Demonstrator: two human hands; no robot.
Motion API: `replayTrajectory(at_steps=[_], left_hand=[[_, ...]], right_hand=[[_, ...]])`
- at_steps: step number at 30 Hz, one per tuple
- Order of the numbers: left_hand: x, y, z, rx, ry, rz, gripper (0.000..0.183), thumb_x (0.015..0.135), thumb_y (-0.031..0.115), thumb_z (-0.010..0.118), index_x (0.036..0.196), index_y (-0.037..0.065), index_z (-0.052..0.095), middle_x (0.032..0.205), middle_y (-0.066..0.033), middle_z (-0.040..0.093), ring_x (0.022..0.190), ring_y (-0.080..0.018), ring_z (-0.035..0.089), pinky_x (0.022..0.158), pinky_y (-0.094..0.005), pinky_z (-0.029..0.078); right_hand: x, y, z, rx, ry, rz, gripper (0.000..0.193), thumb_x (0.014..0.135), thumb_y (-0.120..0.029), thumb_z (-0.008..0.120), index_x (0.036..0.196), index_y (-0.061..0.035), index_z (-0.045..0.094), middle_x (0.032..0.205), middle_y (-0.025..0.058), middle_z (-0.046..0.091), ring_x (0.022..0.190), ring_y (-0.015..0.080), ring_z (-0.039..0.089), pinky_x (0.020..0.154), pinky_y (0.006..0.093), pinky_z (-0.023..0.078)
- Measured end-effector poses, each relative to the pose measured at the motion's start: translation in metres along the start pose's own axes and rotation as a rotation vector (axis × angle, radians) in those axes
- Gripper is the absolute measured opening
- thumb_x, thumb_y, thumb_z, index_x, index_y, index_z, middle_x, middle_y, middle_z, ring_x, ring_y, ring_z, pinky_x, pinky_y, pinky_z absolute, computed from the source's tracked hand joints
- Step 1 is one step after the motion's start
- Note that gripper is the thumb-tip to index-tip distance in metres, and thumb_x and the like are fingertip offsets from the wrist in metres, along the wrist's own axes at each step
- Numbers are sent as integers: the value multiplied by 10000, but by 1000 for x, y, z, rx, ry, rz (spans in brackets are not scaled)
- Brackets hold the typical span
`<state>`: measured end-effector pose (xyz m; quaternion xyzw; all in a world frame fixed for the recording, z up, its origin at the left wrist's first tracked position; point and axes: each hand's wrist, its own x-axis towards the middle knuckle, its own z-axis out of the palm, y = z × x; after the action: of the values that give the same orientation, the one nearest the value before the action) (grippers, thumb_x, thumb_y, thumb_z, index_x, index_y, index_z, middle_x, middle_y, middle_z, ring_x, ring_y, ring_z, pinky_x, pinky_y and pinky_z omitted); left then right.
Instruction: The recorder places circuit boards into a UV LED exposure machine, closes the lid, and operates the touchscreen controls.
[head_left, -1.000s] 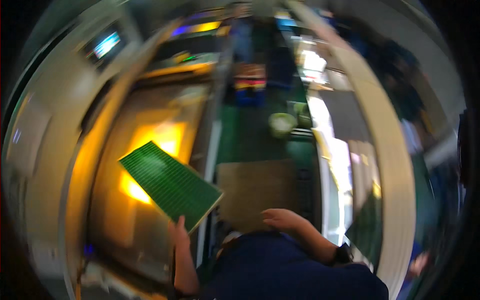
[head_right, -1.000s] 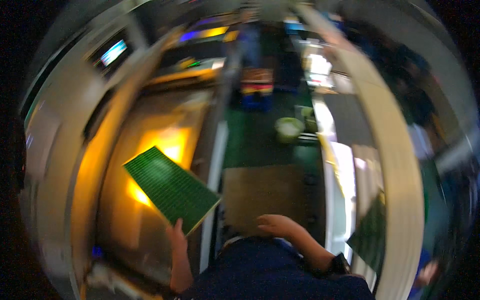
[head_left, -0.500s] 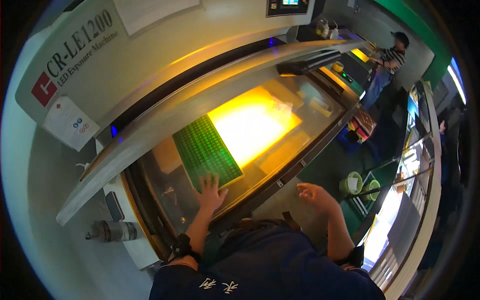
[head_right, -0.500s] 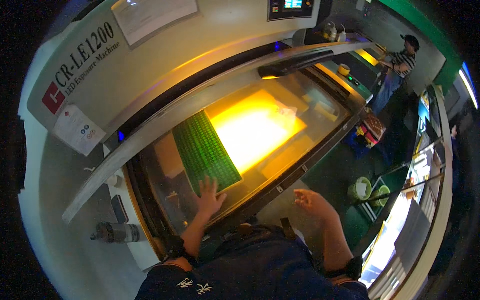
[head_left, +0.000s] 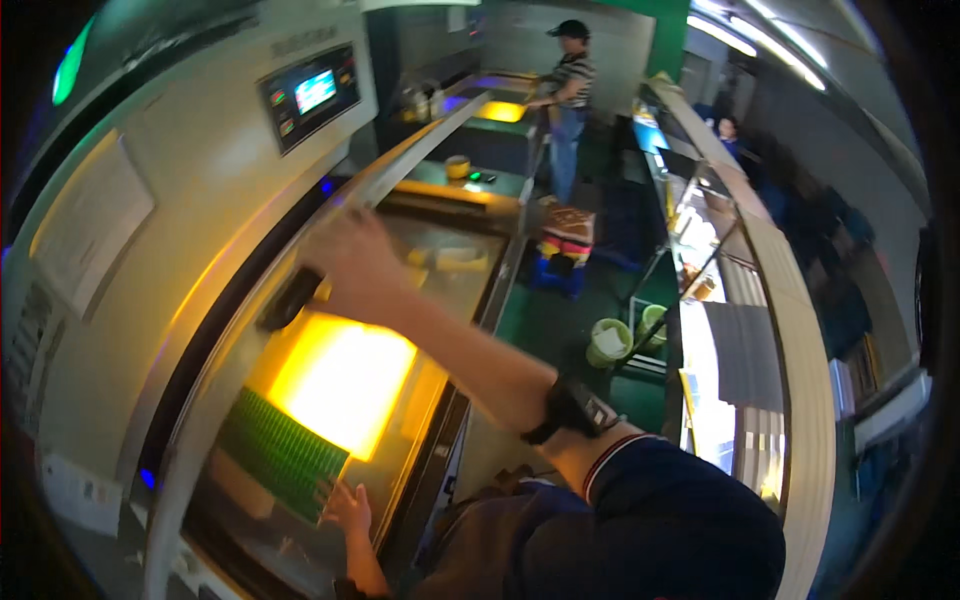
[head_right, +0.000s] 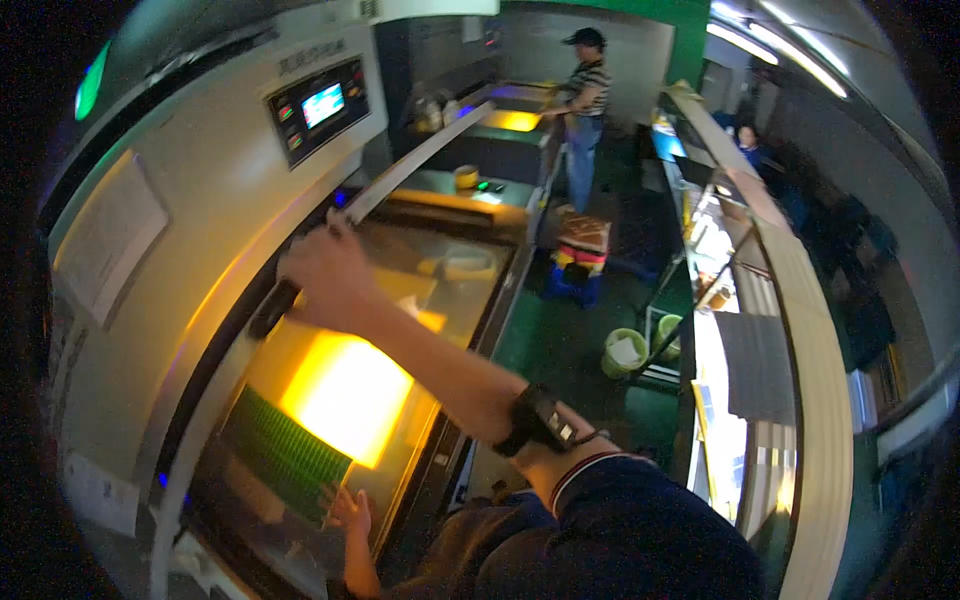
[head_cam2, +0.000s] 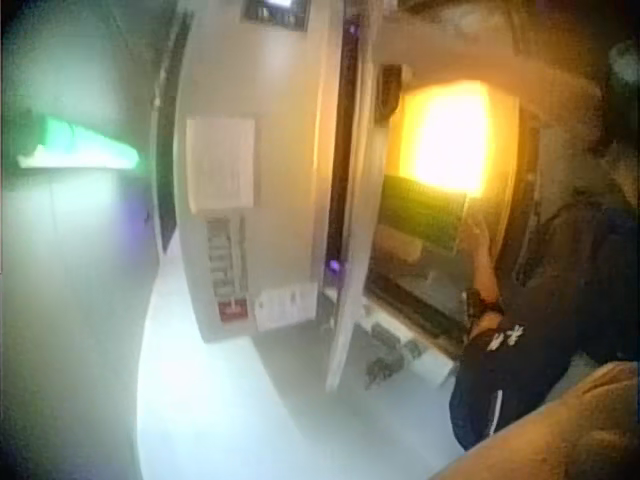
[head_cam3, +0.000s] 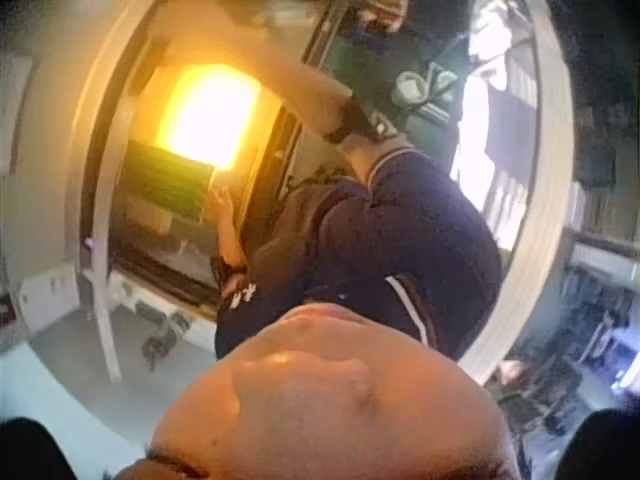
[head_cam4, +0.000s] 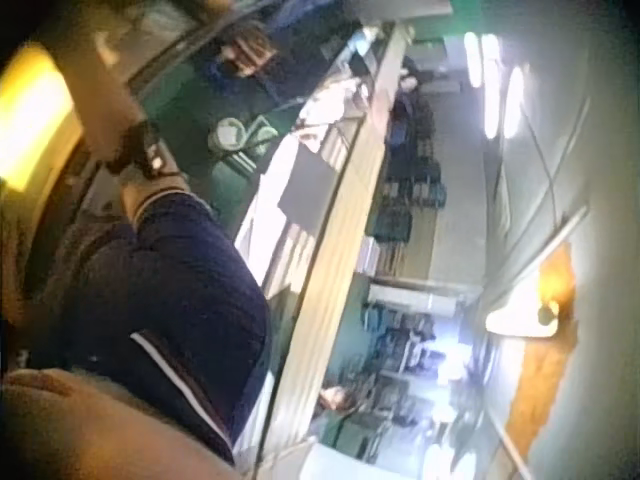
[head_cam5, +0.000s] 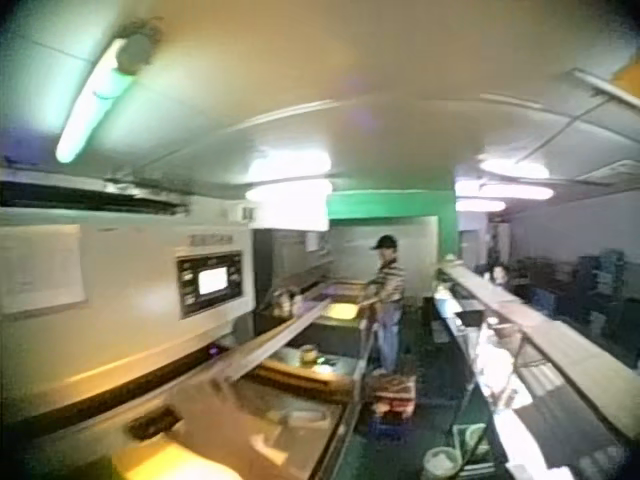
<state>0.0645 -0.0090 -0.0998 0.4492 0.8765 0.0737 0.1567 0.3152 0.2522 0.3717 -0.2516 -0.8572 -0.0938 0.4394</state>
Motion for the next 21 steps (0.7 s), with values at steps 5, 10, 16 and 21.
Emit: replayTrajectory(at_steps=[5,10,16,21], left_hand=[[-64,130,-78,-328,-92,156,791,972,501,445,1566,111,96,1626,-180,48,1480,-442,3,1114,-688,48],[-122,166,-116,-798,-573,595,654,1004,374,463,1545,93,226,1603,-169,199,1490,-343,127,1193,-456,148],[-124,171,-128,-510,-727,703,689,986,486,482,1466,6,364,1492,-199,415,1355,-303,433,1139,-398,310],[-94,63,-153,-944,-189,142,665,953,479,552,1421,20,439,1452,-193,464,1313,-321,474,1100,-401,362]], right_hand=[[-88,24,-41,19,-259,94,441,676,-369,771,1051,-176,641,1015,23,638,1147,239,528,1072,544,284],[-174,8,-31,-104,-952,40,281,727,-402,740,855,-153,713,838,52,688,875,283,666,853,444,492],[-357,16,70,-64,-1505,151,396,814,-425,683,1055,-113,712,1014,161,710,926,333,687,798,449,533],[-434,77,120,-194,-1753,41,591,785,-589,676,1089,-85,722,1082,185,693,1025,380,652,877,446,524]])
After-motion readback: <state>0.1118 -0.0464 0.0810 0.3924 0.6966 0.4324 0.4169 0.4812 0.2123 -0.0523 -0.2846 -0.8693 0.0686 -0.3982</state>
